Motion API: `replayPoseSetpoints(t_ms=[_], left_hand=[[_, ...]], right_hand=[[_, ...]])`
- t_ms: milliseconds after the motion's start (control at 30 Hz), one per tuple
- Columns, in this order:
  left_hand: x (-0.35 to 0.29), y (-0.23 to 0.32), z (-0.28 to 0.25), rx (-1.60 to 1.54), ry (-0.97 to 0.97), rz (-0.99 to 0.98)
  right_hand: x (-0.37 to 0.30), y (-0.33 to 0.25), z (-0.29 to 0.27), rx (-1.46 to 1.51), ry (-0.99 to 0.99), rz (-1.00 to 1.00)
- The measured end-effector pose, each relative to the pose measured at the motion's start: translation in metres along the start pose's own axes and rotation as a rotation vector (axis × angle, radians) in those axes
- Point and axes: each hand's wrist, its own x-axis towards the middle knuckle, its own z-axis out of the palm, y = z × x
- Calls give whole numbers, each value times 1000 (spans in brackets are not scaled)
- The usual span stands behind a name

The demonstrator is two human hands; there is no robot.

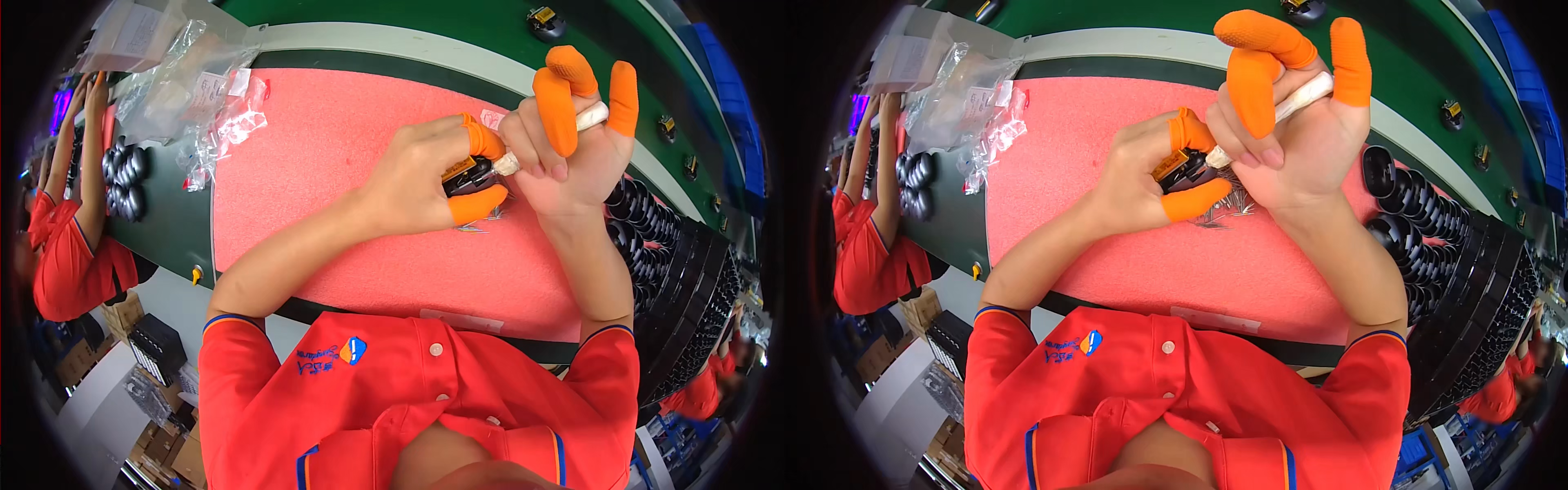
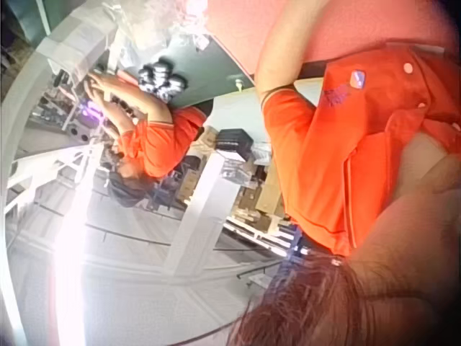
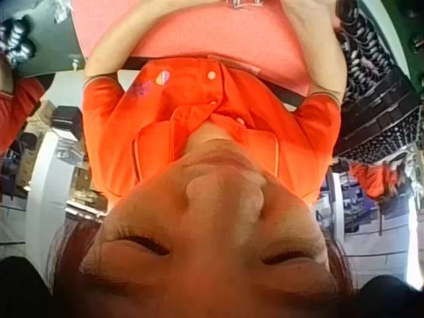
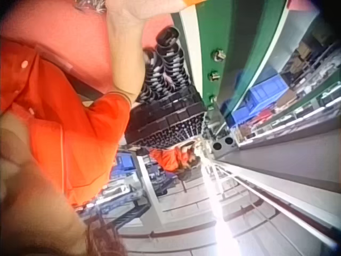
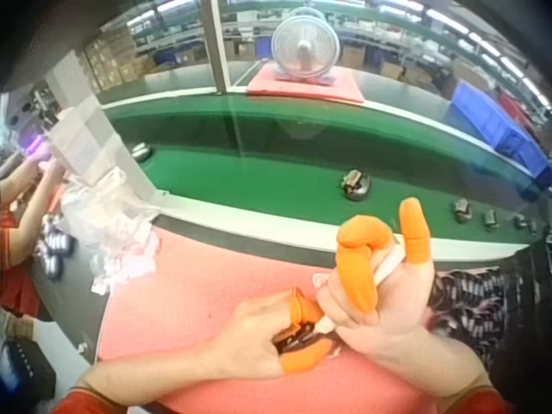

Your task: Assembling small electronic components by manually inserting white pins into black and yellow plastic housings.

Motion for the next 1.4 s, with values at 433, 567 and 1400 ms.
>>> replayPoseSetpoints(t_ms=[433,567,1400], left_hand=[[24,-2,3,251,-18,-46],[72,-30,-9,631,174,69],[136,-177,-260,1240,465,-1140]], right_hand=[[3,-9,-9,112,175,-124],[1,-25,-27,-43,271,-3],[-6,6,-13,-1575,-371,407]])
